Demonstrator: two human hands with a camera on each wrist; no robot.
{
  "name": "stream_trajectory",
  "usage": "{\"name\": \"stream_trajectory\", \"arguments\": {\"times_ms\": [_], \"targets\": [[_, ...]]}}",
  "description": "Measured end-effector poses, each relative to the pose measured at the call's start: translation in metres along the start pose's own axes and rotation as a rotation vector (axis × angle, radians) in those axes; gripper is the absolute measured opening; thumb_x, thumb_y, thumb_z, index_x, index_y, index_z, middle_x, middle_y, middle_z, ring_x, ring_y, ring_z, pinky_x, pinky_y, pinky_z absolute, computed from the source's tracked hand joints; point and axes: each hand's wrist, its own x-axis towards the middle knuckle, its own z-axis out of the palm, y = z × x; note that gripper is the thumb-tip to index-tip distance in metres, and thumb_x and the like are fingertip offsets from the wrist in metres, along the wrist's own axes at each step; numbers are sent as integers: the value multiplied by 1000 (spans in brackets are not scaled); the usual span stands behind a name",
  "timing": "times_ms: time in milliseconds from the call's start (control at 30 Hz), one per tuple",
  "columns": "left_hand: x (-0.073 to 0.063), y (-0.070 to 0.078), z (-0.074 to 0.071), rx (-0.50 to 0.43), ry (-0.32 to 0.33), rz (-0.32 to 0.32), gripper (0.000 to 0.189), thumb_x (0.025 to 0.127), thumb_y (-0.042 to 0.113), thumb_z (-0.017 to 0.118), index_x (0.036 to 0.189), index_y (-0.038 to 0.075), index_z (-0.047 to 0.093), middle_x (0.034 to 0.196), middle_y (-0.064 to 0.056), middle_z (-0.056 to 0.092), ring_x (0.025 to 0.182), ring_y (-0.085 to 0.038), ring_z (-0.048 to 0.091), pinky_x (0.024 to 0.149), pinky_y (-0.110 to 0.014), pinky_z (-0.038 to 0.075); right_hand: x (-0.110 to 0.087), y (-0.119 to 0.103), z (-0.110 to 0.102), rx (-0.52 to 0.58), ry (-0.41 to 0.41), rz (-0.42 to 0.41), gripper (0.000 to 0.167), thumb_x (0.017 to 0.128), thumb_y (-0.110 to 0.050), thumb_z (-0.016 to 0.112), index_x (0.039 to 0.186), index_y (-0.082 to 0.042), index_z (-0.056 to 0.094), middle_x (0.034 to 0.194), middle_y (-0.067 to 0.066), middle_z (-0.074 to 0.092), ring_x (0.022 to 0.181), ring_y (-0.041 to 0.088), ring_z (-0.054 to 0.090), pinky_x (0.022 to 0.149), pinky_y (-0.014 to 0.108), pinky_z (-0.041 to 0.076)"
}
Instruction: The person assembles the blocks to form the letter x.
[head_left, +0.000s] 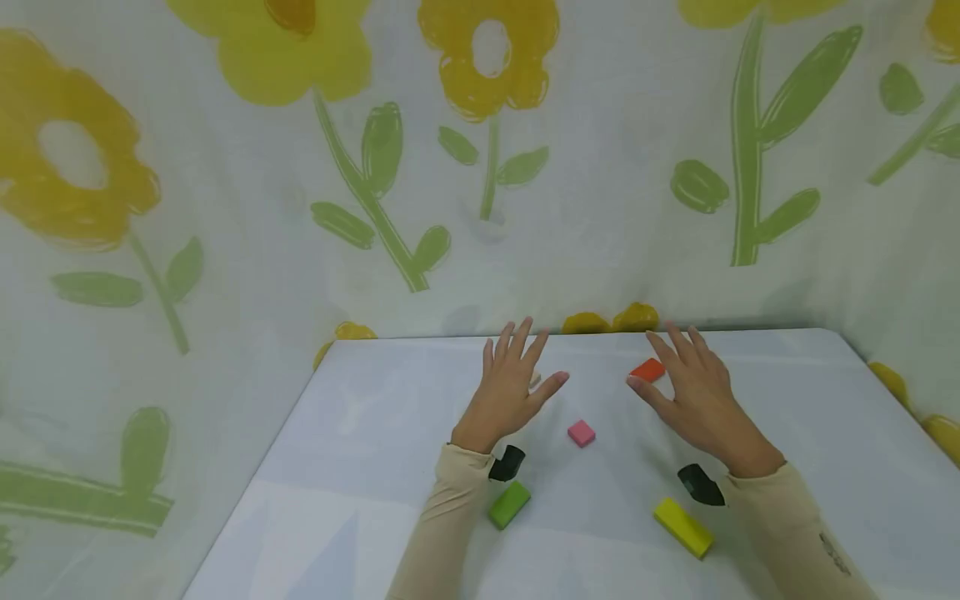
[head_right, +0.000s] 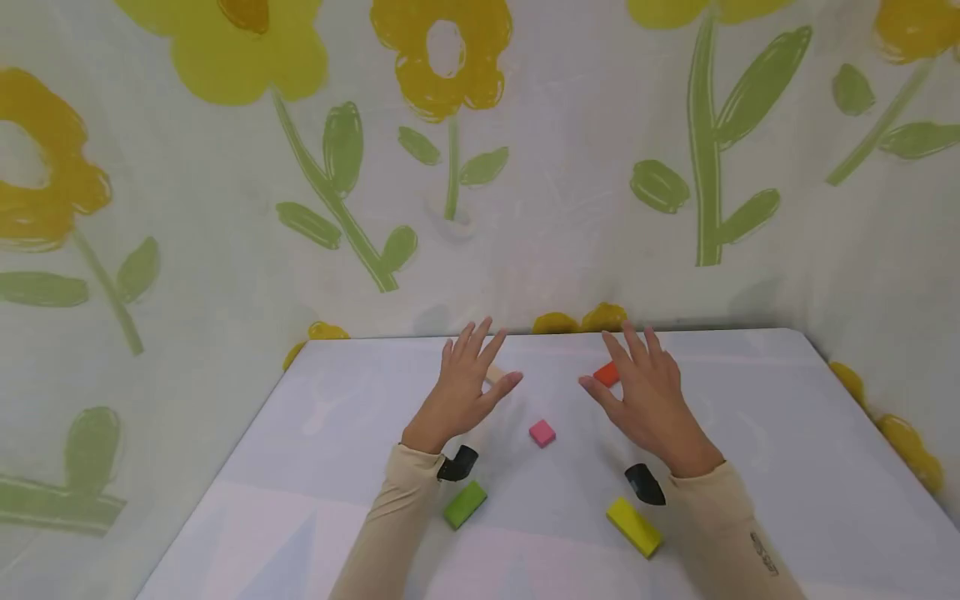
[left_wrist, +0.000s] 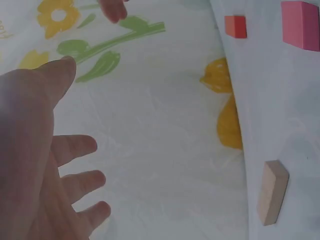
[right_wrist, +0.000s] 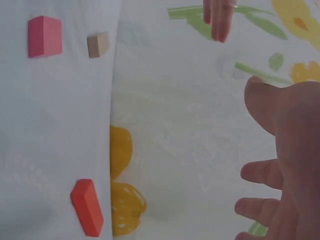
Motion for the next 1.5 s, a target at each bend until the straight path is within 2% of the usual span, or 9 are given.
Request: {"name": "stream_trajectory", "arguments": {"times_ms": [100, 300, 400, 700, 900, 1033, 1167, 1333, 1500], "targets": [[1, 0, -1, -6, -2, 26, 75, 105, 57, 46, 163, 12, 32, 174, -12, 18, 162, -37, 13, 126, -68, 13, -3, -1, -2, 14, 32, -21, 86, 100, -53, 60, 161, -1, 29, 168, 31, 16, 154, 57, 8, 113, 81, 16], [7, 1, 0, -12, 66, 172, 65, 105, 50, 54, 155, 10, 46, 165, -13, 37, 155, -35, 33, 126, -58, 27, -6, -4, -7, 27, 164, -96, 75, 99, -40, 68, 155, 1, 39, 162, 32, 30, 146, 57, 26, 106, 83, 26], [8, 2, 1, -19, 69, 209, 62, 103, 48, 59, 152, 11, 51, 162, -11, 43, 151, -30, 40, 125, -50, 32, -10, -7, -8, 60, 193, -119, 72, 97, -35, 72, 153, -1, 43, 157, 31, 37, 140, 55, 33, 105, 80, 30], [9, 3, 2, -42, -4, 208, 62, 100, 46, 66, 151, 13, 53, 156, -9, 51, 146, -27, 49, 121, -46, 39, -30, -12, -14, 155, 203, -181, 61, 94, -23, 77, 147, -3, 52, 134, 23, 55, 122, 44, 45, 93, 68, 45], [11, 3, 4, -38, -18, 215, 61, 99, 46, 68, 148, 12, 55, 153, -8, 55, 143, -25, 52, 119, -43, 42, -39, -9, -13, 149, 195, -189, 55, 93, -22, 78, 139, 1, 58, 119, 16, 61, 111, 33, 49, 87, 53, 47], [11, 3, 7, -37, -46, 212, 60, 99, 46, 67, 148, 12, 56, 151, -6, 56, 142, -23, 53, 118, -40, 43, -44, -4, -11, 124, 182, -184, 51, 92, -24, 79, 134, -1, 63, 109, 10, 63, 102, 26, 51, 79, 40, 47], [11, 2, 12, -27, -72, 214, 59, 99, 47, 67, 147, 12, 57, 148, -5, 59, 139, -22, 55, 117, -42, 45, -50, 1, -9, 110, 143, -166, 49, 92, -25, 79, 134, -5, 65, 103, 5, 63, 97, 22, 52, 74, 32, 47], [10, 2, 19, -12, -105, 223, 58, 99, 47, 67, 145, 13, 59, 146, -5, 60, 134, -20, 59, 112, -35, 49, -56, 2, -4, 111, 78, -128, 47, 93, -27, 78, 133, -6, 66, 103, 4, 65, 98, 22, 53, 72, 28, 48], [7, 0, 24, -2, -157, 196, 57, 97, 44, 70, 144, 13, 61, 143, -4, 62, 130, -20, 62, 110, -33, 51, -58, 1, 1, 109, 45, -143, 45, 93, -26, 78, 132, -6, 66, 96, 0, 62, 91, 17, 52, 69, 26, 48]]}}
